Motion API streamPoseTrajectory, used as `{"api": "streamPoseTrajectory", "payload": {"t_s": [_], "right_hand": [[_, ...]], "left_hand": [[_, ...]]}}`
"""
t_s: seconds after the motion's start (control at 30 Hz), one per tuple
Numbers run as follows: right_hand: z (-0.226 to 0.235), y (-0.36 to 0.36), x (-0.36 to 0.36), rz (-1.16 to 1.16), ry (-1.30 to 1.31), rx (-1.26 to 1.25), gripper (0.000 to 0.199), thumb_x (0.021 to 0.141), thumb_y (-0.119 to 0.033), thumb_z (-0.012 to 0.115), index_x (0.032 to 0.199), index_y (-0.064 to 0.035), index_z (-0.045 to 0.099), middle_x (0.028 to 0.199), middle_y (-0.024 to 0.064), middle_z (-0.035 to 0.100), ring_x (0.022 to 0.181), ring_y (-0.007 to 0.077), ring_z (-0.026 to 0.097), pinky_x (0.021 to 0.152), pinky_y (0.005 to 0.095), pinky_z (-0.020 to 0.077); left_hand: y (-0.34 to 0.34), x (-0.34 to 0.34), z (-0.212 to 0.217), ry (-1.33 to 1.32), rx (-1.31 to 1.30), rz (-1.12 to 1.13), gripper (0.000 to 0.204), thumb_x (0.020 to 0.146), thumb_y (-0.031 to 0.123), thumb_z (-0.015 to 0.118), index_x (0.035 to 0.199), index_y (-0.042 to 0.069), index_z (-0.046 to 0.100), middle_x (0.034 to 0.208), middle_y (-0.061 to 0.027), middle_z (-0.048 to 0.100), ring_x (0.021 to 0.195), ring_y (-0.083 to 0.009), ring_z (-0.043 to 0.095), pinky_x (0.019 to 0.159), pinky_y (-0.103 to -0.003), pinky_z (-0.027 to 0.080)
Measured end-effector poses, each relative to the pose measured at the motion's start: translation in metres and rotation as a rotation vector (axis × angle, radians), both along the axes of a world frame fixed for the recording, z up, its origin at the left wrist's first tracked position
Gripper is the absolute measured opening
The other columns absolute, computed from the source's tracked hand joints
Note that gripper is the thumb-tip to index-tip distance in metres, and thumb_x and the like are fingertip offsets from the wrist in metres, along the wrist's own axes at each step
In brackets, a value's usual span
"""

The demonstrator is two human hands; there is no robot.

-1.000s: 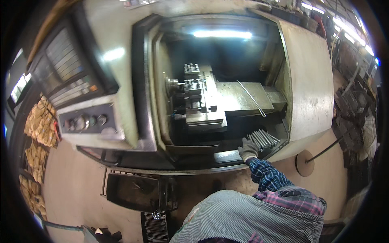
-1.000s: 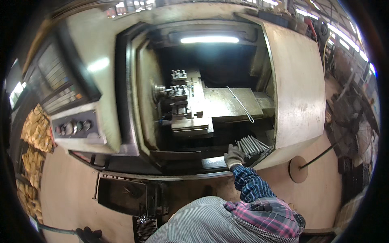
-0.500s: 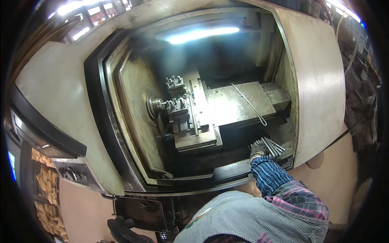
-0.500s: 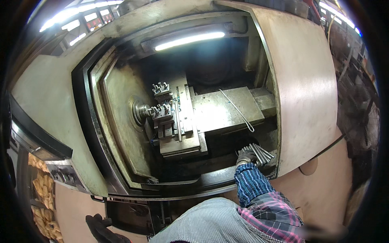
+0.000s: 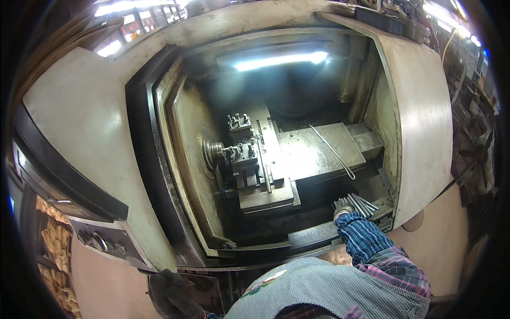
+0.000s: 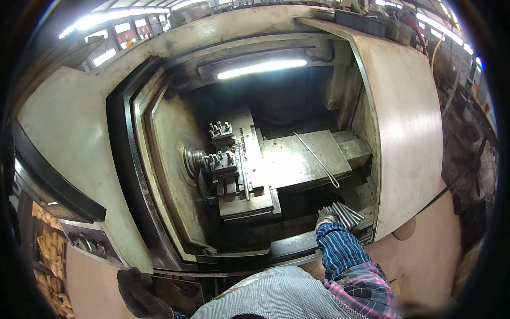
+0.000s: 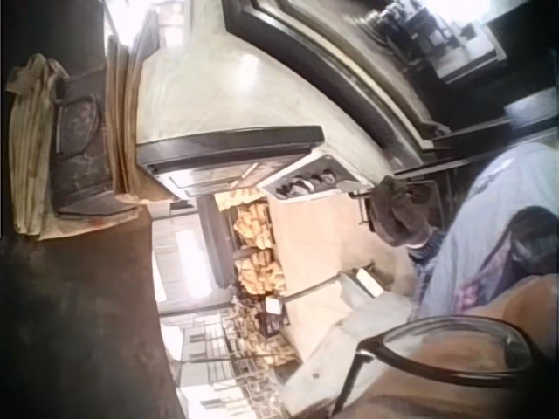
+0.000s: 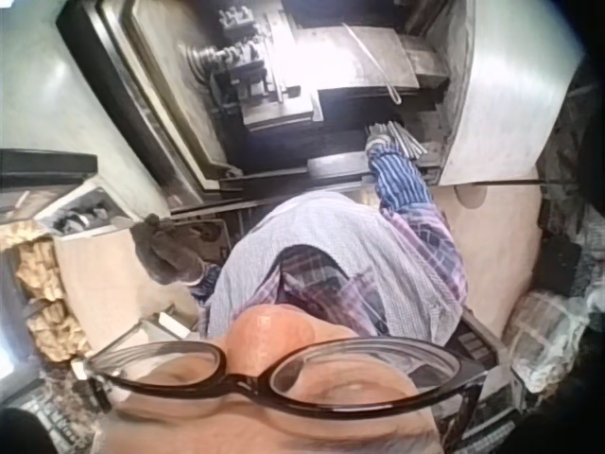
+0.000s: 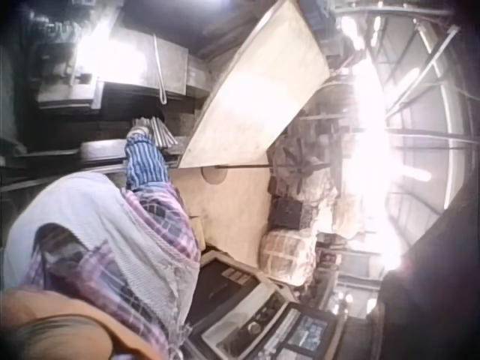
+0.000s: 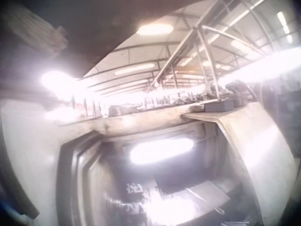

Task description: The person operates a CNC lathe in a workshop, repeatedly loading metal rods into the chuck, closing the door, and starting the machine. After each cycle, the person removes the finished metal parts and places them into a collection bin.

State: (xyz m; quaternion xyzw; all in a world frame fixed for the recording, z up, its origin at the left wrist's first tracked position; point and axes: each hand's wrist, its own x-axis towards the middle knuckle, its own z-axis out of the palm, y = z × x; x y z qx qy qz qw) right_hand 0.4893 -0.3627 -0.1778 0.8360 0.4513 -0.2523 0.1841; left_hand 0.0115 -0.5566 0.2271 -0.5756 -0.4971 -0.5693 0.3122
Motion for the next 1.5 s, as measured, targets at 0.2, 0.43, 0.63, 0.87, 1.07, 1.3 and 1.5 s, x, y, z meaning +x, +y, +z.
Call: {"api": "streamPoseTrajectory", "payload": {"t_s": [0.2,0.43,0.63,0.87,1.07,1.3,1.5], "right_hand": [[-0.081,0.023,0.051,0.421,-0.037,-0.169,0.054,0.11,-0.029,0.021,0.164,-0.0295,0.018,0.173,0.0069,0.008,0.159,0.0288,0.008,0.13,0.0483,0.005],[0.005,-0.011,0.018,0.479,-0.118,-0.085,0.067,0.103,-0.021,0.039,0.164,-0.0339,0.015,0.172,0.0022,0.013,0.156,0.0232,0.023,0.122,0.0474,0.0257],[0.093,-0.056,-0.006,0.05,0.161,-0.005,0.053,0.089,-0.019,0.059,0.142,-0.0183,0.049,0.147,0.0145,0.048,0.138,0.0278,0.046,0.117,0.042,0.0317],[0.177,-0.142,-0.041,-0.562,1.117,0.463,0.038,0.08,-0.001,0.078,0.114,-0.0005,0.062,0.079,0.0085,0.071,0.061,0.0182,0.068,0.052,0.0301,0.0547],[0.218,-0.147,-0.059,-0.547,1.57,0.572,0.039,0.086,-0.004,0.076,0.122,-0.0003,0.06,0.095,0.0164,0.074,0.077,0.0225,0.073,0.067,0.0328,0.0624],[0.248,-0.115,-0.083,-0.308,1.83,0.517,0.069,0.085,-0.012,0.082,0.143,-0.0017,0.046,0.104,0.0191,0.072,0.093,0.0241,0.074,0.072,0.0334,0.0635],[0.253,-0.056,-0.121,-0.327,1.878,0.38,0.046,0.092,-0.013,0.069,0.132,-0.0004,0.05,0.096,0.0111,0.072,0.072,0.016,0.073,0.058,0.0255,0.0604]], "left_hand": [[0.007,-0.015,-0.002,-0.147,-0.112,-0.266,0.035,0.102,0.019,0.054,0.113,-0.012,0.064,0.093,-0.0242,0.068,0.069,-0.0306,0.065,0.06,-0.038,0.057],[0.038,-0.037,-0.019,0.223,0.092,-0.186,0.031,0.101,0.015,0.056,0.115,-0.011,0.065,0.096,-0.0262,0.068,0.068,-0.0295,0.064,0.057,-0.038,0.056],[0.042,-0.028,-0.028,-0.022,-0.041,-0.389,0.027,0.101,0.008,0.058,0.12,-0.01,0.062,0.101,-0.0267,0.068,0.068,-0.0302,0.066,0.054,-0.036,0.056],[0.053,-0.034,-0.05,-0.218,-0.272,-0.537,0.041,0.103,0.017,0.051,0.136,-0.008,0.058,0.116,-0.023,0.068,0.084,-0.0237,0.067,0.068,-0.032,0.055],[0.076,-0.02,-0.036,-0.106,-0.313,-0.573,0.039,0.095,0.017,0.055,0.125,-0.008,0.06,0.082,-0.0216,0.068,0.059,-0.0283,0.061,0.055,-0.04,0.051],[0.072,-0.019,-0.047,-0.214,-0.252,-0.473,0.039,0.096,0.018,0.056,0.125,-0.007,0.063,0.083,-0.0187,0.07,0.064,-0.0269,0.064,0.059,-0.039,0.054],[0.055,-0.018,-0.04,-0.241,-0.294,-0.412,0.038,0.098,0.022,0.056,0.123,-0.004,0.065,0.085,-0.0165,0.072,0.066,-0.0272,0.065,0.062,-0.039,0.054]]}}
